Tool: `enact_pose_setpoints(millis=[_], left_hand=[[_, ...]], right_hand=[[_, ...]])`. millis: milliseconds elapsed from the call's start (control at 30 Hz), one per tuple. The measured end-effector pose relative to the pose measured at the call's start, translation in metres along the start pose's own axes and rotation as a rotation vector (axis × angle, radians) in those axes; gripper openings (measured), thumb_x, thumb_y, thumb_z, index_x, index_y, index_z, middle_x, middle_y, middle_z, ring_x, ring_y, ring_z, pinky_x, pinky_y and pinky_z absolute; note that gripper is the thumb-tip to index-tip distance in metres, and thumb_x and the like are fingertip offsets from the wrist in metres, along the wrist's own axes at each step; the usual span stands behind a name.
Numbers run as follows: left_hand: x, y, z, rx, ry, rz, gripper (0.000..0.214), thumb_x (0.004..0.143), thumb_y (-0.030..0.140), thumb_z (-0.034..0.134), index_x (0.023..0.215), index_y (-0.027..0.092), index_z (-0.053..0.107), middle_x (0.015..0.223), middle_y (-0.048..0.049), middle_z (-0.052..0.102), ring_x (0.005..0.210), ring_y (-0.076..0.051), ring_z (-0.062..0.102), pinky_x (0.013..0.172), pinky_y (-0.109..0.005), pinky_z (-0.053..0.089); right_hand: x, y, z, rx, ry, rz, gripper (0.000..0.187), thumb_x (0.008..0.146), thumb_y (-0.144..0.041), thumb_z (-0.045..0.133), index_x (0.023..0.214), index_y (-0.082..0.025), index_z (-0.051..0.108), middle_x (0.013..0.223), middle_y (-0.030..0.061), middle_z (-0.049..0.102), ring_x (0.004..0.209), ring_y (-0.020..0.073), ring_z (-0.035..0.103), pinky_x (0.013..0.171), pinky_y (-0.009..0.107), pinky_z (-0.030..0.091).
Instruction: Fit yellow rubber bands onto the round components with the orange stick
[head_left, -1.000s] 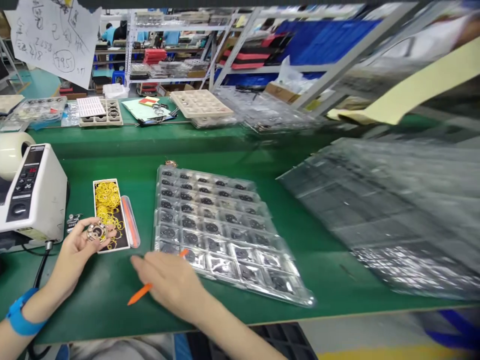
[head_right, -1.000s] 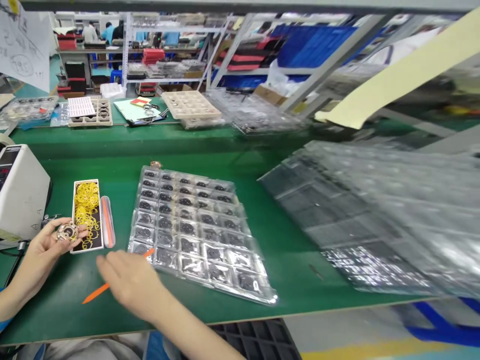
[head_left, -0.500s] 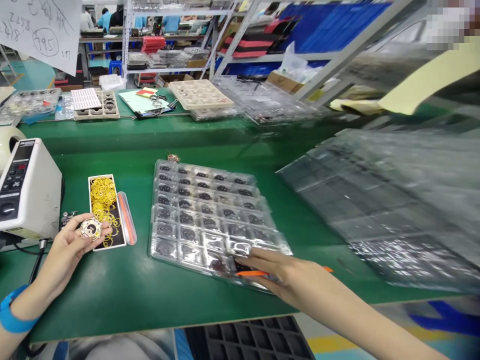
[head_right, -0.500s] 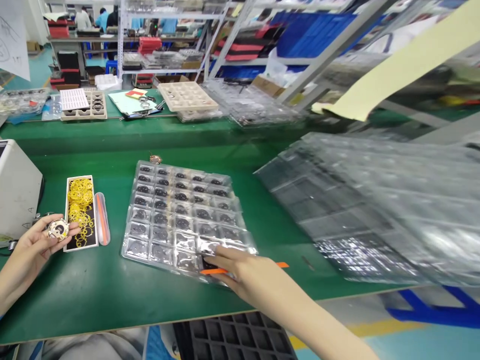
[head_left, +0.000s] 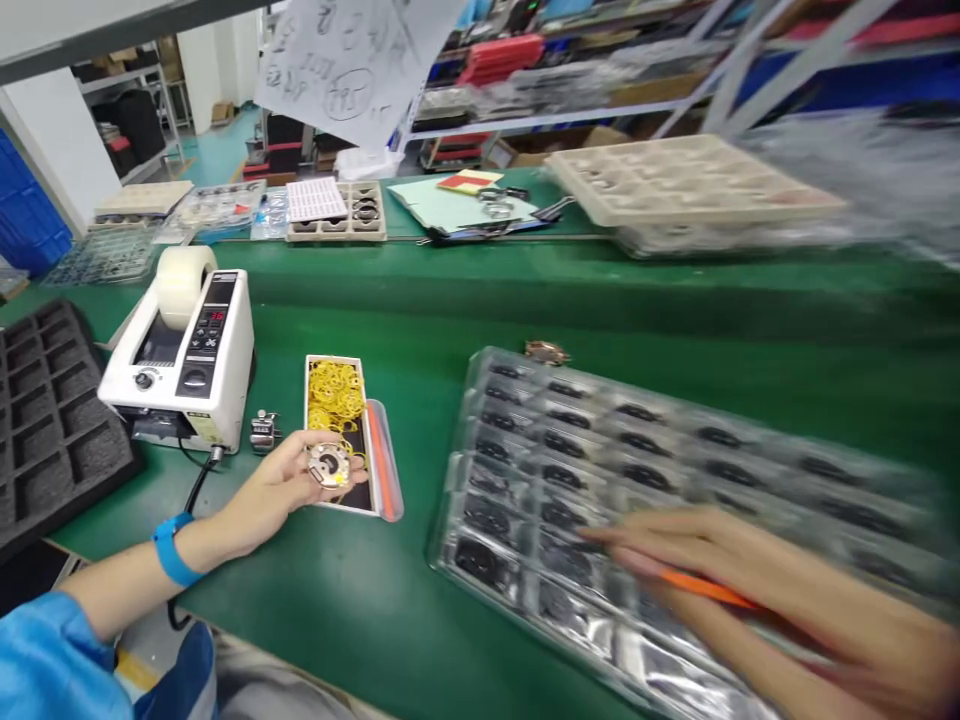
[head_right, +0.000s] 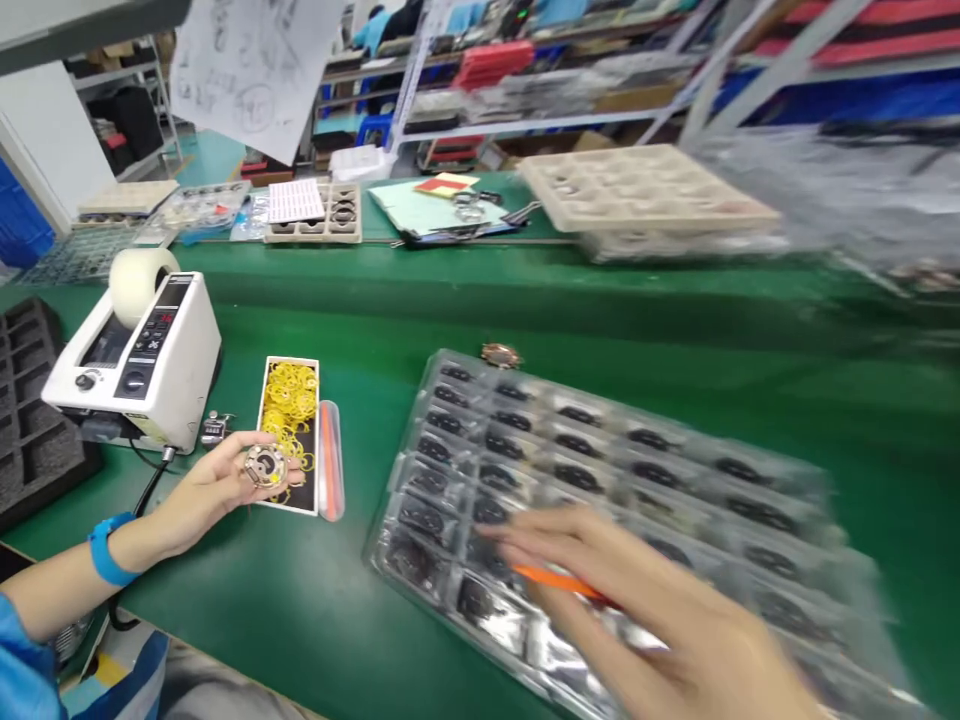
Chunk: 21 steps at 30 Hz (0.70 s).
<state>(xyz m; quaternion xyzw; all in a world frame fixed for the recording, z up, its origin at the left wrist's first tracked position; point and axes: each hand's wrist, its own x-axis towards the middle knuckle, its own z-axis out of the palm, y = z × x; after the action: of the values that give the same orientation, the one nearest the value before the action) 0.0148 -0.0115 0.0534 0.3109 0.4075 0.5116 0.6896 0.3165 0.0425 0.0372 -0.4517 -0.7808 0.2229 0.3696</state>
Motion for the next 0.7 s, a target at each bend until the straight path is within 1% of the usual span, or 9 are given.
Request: enact_pose_setpoints(millis=[33,100,167,233,300,400,500,600,700], left_hand=[[0.000,-0.001,-0.001,0.006,-0.024,0.019,0.036,0.078,0.020,0.069,0.112,0.021,0.056,0.110,-0.0090,0.070,0.113,-0.027,0.064,0.109,-0.047,0.038],[0.002,-0.004,-0.002,0.025,-0.065,0.062,0.037,0.081,0.026,0.069,0.115,0.023,0.055,0.113,-0.0086,0.068,0.113,-0.025,0.063,0.108,-0.046,0.039],[0.003,-0.006,-0.003,0.050,-0.076,0.099,0.040,0.081,0.029,0.070,0.118,0.023,0.054,0.114,-0.0082,0.067,0.111,-0.023,0.063,0.105,-0.043,0.042],[0.004,-0.008,-0.003,0.076,-0.072,0.122,0.043,0.081,0.031,0.071,0.119,0.023,0.053,0.112,-0.0075,0.066,0.106,-0.020,0.064,0.103,-0.039,0.044],[0.003,-0.009,-0.003,0.094,-0.075,0.126,0.043,0.081,0.033,0.071,0.119,0.023,0.053,0.109,-0.0062,0.065,0.101,-0.018,0.064,0.102,-0.037,0.045],[0.002,-0.008,-0.001,0.132,-0.076,0.121,0.043,0.082,0.034,0.070,0.121,0.023,0.053,0.103,-0.0048,0.064,0.093,-0.016,0.064,0.099,-0.035,0.046],[0.001,-0.008,0.000,0.162,-0.061,0.108,0.044,0.082,0.034,0.070,0.121,0.023,0.054,0.095,-0.0030,0.062,0.083,-0.013,0.063,0.091,-0.031,0.048],[0.001,-0.008,0.002,0.146,-0.055,0.101,0.045,0.080,0.034,0.072,0.120,0.022,0.055,0.095,-0.0034,0.062,0.085,-0.013,0.062,0.091,-0.030,0.048],[0.001,-0.009,0.003,0.158,-0.051,0.112,0.043,0.081,0.032,0.070,0.120,0.023,0.055,0.095,-0.0036,0.062,0.088,-0.015,0.062,0.094,-0.033,0.047]], right_hand=[[0.014,-0.017,0.011,0.091,-0.102,-0.062,0.028,0.085,-0.056,0.059,0.074,-0.032,0.072,0.083,0.0093,0.069,0.072,0.0233,0.066,0.056,0.032,0.051],[0.037,-0.047,0.036,0.220,-0.146,-0.035,0.032,0.087,-0.050,0.057,0.070,-0.027,0.071,0.081,0.0098,0.067,0.072,0.0216,0.064,0.053,0.029,0.049],[0.052,-0.068,0.060,0.322,-0.169,0.005,0.033,0.086,-0.047,0.058,0.066,-0.024,0.069,0.078,0.0081,0.063,0.067,0.0189,0.061,0.050,0.027,0.048],[0.058,-0.078,0.080,0.401,-0.161,0.070,0.029,0.084,-0.044,0.061,0.067,-0.022,0.069,0.078,0.0062,0.061,0.061,0.0157,0.057,0.048,0.025,0.046],[0.059,-0.080,0.093,0.475,-0.155,0.134,0.024,0.080,-0.041,0.065,0.068,-0.021,0.069,0.080,0.0047,0.059,0.056,0.0130,0.052,0.046,0.025,0.045],[0.056,-0.077,0.102,0.570,-0.138,0.182,0.020,0.077,-0.037,0.068,0.067,-0.021,0.069,0.079,0.0037,0.057,0.055,0.0119,0.050,0.045,0.025,0.044],[0.052,-0.077,0.104,0.586,-0.117,0.189,0.014,0.076,-0.032,0.068,0.067,-0.021,0.070,0.079,0.0034,0.058,0.053,0.0106,0.046,0.043,0.024,0.041],[0.049,-0.079,0.105,0.561,-0.097,0.183,0.011,0.077,-0.028,0.067,0.069,-0.021,0.070,0.080,0.0032,0.058,0.052,0.0091,0.043,0.042,0.022,0.039],[0.048,-0.081,0.106,0.535,-0.063,0.160,0.011,0.077,-0.026,0.066,0.068,-0.021,0.069,0.078,0.0027,0.058,0.057,0.0104,0.048,0.046,0.021,0.041]])
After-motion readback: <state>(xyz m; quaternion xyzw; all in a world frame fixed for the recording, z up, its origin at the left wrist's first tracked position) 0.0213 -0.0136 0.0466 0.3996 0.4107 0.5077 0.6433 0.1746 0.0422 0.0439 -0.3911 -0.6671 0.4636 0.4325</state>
